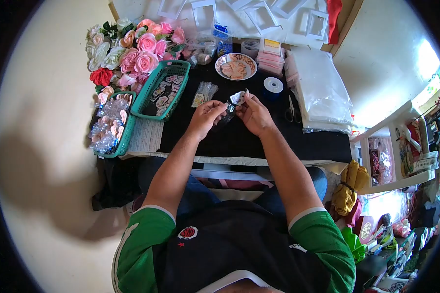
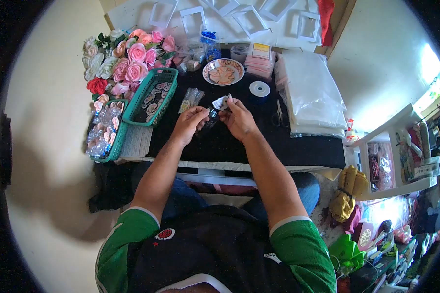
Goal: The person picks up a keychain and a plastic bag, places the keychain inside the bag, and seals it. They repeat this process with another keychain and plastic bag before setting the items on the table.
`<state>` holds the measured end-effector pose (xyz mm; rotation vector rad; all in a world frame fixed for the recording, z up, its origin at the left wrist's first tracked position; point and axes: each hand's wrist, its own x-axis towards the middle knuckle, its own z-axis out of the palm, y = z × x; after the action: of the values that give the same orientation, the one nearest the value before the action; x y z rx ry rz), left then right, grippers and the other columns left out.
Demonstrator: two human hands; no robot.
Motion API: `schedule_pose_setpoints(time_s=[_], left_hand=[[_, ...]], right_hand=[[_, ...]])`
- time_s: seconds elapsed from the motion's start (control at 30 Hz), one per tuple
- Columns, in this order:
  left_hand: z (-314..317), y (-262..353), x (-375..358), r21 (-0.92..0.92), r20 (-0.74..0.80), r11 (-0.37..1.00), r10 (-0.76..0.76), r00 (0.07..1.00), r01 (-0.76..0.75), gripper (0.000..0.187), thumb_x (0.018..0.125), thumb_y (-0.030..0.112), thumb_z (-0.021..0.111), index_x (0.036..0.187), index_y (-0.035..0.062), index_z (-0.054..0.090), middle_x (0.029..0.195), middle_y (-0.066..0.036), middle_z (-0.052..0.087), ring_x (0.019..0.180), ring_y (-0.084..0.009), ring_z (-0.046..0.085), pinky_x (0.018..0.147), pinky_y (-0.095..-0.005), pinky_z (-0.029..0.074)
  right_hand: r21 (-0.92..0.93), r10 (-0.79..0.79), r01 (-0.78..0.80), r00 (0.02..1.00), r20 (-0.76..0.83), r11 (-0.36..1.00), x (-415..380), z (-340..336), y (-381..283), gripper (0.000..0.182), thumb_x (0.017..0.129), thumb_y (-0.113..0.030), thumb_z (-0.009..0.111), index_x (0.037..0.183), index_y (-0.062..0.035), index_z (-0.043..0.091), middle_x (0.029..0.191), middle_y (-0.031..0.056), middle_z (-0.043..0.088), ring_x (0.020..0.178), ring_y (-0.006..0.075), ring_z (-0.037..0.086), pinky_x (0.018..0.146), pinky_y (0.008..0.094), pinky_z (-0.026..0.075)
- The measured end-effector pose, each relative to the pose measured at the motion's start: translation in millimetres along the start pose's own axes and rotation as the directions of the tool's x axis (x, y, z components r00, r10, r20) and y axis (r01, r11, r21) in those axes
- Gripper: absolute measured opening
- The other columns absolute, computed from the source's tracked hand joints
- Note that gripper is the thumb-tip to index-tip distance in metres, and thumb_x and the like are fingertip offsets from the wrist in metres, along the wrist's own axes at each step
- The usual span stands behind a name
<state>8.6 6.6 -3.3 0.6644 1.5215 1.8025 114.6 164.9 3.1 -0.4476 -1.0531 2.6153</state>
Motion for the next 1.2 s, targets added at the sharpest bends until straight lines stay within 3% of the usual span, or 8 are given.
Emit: schedule_pose_setpoints(time_s=[0.4, 0.5, 0.57, 0.77, 0.83, 0.97, 1.07, 1.2], left_hand=[[0.0, 1.4, -2.4, 0.050, 0.067, 0.995, 0.080, 0.995, -0.084, 0.017, 0.087, 0.023, 0.072, 0.095, 0.0082, 0.066, 0.074, 0.004, 0.057, 0.059, -0.0035, 0.047, 0.052, -0.0192, 0.035], [-2.2, -0.9, -1.7, 0.136, 0.117, 0.989, 0.045, 0.992, -0.061, 0.022, 0.083, 0.021, 0.076, 0.097, 0.0073, 0.066, 0.077, 0.004, 0.057, 0.062, -0.0035, 0.048, 0.056, -0.0192, 0.038], [4.3, -3.4, -1.6, 0.262, 0.160, 0.937, 0.194, 0.968, -0.232, 0.026, 0.082, 0.023, 0.078, 0.098, 0.0065, 0.066, 0.080, 0.004, 0.058, 0.066, -0.0037, 0.050, 0.062, -0.0195, 0.042], [12.6, -1.4, -2.9, 0.458, 0.167, 0.858, 0.173, 0.971, -0.231, 0.028, 0.081, 0.024, 0.079, 0.096, 0.0044, 0.067, 0.082, 0.002, 0.061, 0.072, -0.0056, 0.054, 0.066, -0.0224, 0.047], [12.1, 3.5, -3.4, 0.545, 0.147, 0.826, 0.075, 0.986, -0.145, 0.026, 0.082, 0.024, 0.078, 0.096, 0.0045, 0.067, 0.082, 0.001, 0.063, 0.073, -0.0066, 0.056, 0.067, -0.0230, 0.047], [2.6, -6.0, -0.3, 0.345, 0.162, 0.913, 0.172, 0.972, -0.219, 0.022, 0.084, 0.021, 0.075, 0.095, 0.0041, 0.067, 0.083, 0.001, 0.064, 0.075, -0.0064, 0.057, 0.070, -0.0224, 0.047], [-1.0, -1.1, -2.5, 0.085, 0.091, 0.993, 0.070, 0.993, -0.078, 0.017, 0.087, 0.018, 0.071, 0.097, 0.0037, 0.068, 0.084, 0.003, 0.064, 0.078, -0.0052, 0.058, 0.074, -0.0202, 0.045], [-2.3, 1.8, -3.7, 0.092, 0.095, 0.994, 0.044, 0.994, -0.053, 0.018, 0.087, 0.019, 0.071, 0.097, 0.0036, 0.069, 0.084, 0.002, 0.065, 0.077, -0.0050, 0.057, 0.072, -0.0200, 0.044]], right_hand=[[0.009, -0.032, 0.031, 0.999, 0.043, 0.999, 0.4, -3.2, 2.0, 0.019, 0.100, -0.029, 0.054, 0.110, -0.0134, 0.051, 0.106, 0.0073, 0.061, 0.093, 0.0192, 0.059, 0.080, 0.0359, 0.047], [0.025, -0.030, 0.029, 0.998, 0.057, 0.999, 1.9, -5.7, 2.9, 0.018, 0.100, -0.027, 0.054, 0.110, -0.0121, 0.051, 0.106, 0.0089, 0.060, 0.094, 0.0210, 0.059, 0.082, 0.0382, 0.049], [0.029, -0.029, 0.027, 0.997, 0.065, 0.999, 3.7, -7.3, 3.8, 0.019, 0.100, -0.026, 0.053, 0.111, -0.0114, 0.050, 0.107, 0.0095, 0.060, 0.094, 0.0216, 0.059, 0.084, 0.0391, 0.049], [0.031, -0.024, 0.020, 0.993, 0.117, 0.999, 1.2, -3.4, 2.2, 0.023, 0.100, -0.030, 0.052, 0.112, -0.0103, 0.049, 0.110, 0.0093, 0.058, 0.096, 0.0220, 0.057, 0.085, 0.0407, 0.048], [0.005, -0.025, 0.025, 0.994, 0.105, 1.000, 1.9, -4.7, 3.0, 0.026, 0.100, -0.033, 0.052, 0.113, -0.0104, 0.050, 0.109, 0.0093, 0.058, 0.096, 0.0219, 0.057, 0.088, 0.0409, 0.046], [0.016, -0.059, 0.058, 0.995, 0.077, 0.998, 6.2, -9.4, 2.5, 0.027, 0.099, -0.035, 0.053, 0.113, -0.0114, 0.053, 0.107, 0.0078, 0.060, 0.096, 0.0214, 0.057, 0.088, 0.0396, 0.045], [0.212, -0.032, 0.037, 0.999, -0.024, 0.977, 10.7, -18.1, 0.9, 0.022, 0.097, -0.034, 0.057, 0.107, -0.0147, 0.060, 0.100, 0.0034, 0.062, 0.093, 0.0191, 0.058, 0.086, 0.0367, 0.045], [0.225, -0.020, 0.023, 1.000, -0.012, 0.974, 12.1, -22.0, 2.7, 0.022, 0.098, -0.033, 0.056, 0.104, -0.0133, 0.062, 0.097, 0.0023, 0.065, 0.084, 0.0168, 0.058, 0.079, 0.0329, 0.046]])
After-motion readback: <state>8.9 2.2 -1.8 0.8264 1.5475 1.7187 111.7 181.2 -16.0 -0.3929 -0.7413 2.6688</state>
